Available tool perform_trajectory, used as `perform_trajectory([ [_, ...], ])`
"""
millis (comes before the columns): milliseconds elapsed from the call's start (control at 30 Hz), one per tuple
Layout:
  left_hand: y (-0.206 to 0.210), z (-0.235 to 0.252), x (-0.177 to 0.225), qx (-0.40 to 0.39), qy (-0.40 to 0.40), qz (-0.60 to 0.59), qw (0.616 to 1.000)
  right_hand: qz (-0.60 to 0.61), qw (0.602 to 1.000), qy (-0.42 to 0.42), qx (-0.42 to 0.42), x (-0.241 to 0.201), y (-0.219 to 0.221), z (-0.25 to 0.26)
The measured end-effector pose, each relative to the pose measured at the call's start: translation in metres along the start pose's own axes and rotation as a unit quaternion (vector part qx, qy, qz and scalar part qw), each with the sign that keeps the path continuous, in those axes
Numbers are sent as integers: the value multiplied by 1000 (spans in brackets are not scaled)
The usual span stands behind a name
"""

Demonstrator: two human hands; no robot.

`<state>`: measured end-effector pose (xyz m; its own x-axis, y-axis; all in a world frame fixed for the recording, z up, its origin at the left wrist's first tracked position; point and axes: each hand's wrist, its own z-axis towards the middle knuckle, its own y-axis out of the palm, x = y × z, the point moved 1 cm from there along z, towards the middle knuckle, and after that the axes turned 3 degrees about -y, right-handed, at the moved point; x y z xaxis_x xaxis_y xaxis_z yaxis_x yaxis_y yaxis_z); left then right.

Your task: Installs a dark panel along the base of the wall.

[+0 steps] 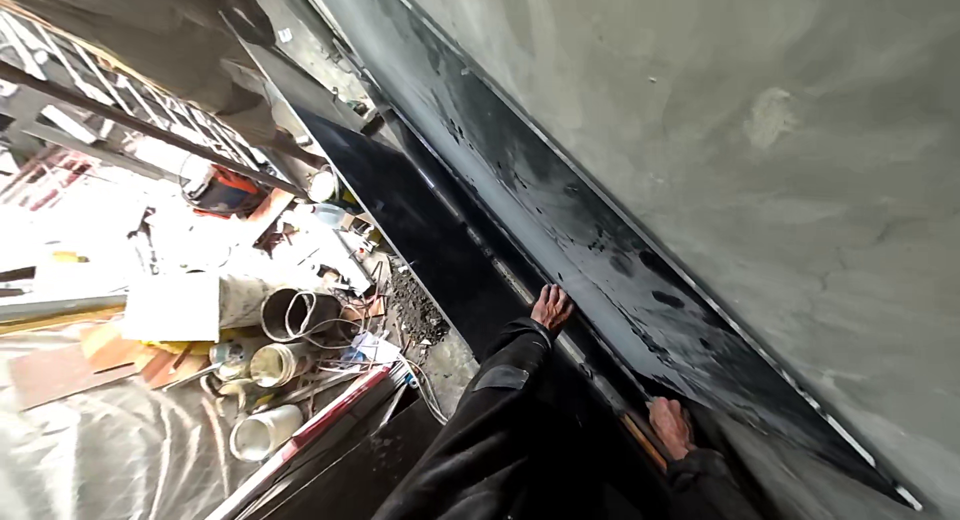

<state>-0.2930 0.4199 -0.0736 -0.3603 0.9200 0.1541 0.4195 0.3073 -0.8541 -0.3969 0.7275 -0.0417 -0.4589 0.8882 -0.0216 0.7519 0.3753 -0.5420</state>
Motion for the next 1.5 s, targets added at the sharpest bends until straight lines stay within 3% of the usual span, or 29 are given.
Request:
perform_trajectory([
  [167, 4, 10, -7, 1, 40, 2, 999, -15, 1000, 7, -5, 1, 2, 3],
  [500, -4, 8, -9, -14, 38, -42, 998, -4, 1000, 15, -8, 2, 19, -1],
  [1133, -28, -12, -17, -220, 14, -23, 975, -31, 998, -7, -45, -13, 51, -21],
  [1367, -5, -13, -22, -315, 17, 56, 947, -8, 998, -20, -66, -21, 62, -39],
  [1500, 2, -20, -22, -327, -15, 22, 945, 1, 997, -46, -68, -31, 53, -68],
])
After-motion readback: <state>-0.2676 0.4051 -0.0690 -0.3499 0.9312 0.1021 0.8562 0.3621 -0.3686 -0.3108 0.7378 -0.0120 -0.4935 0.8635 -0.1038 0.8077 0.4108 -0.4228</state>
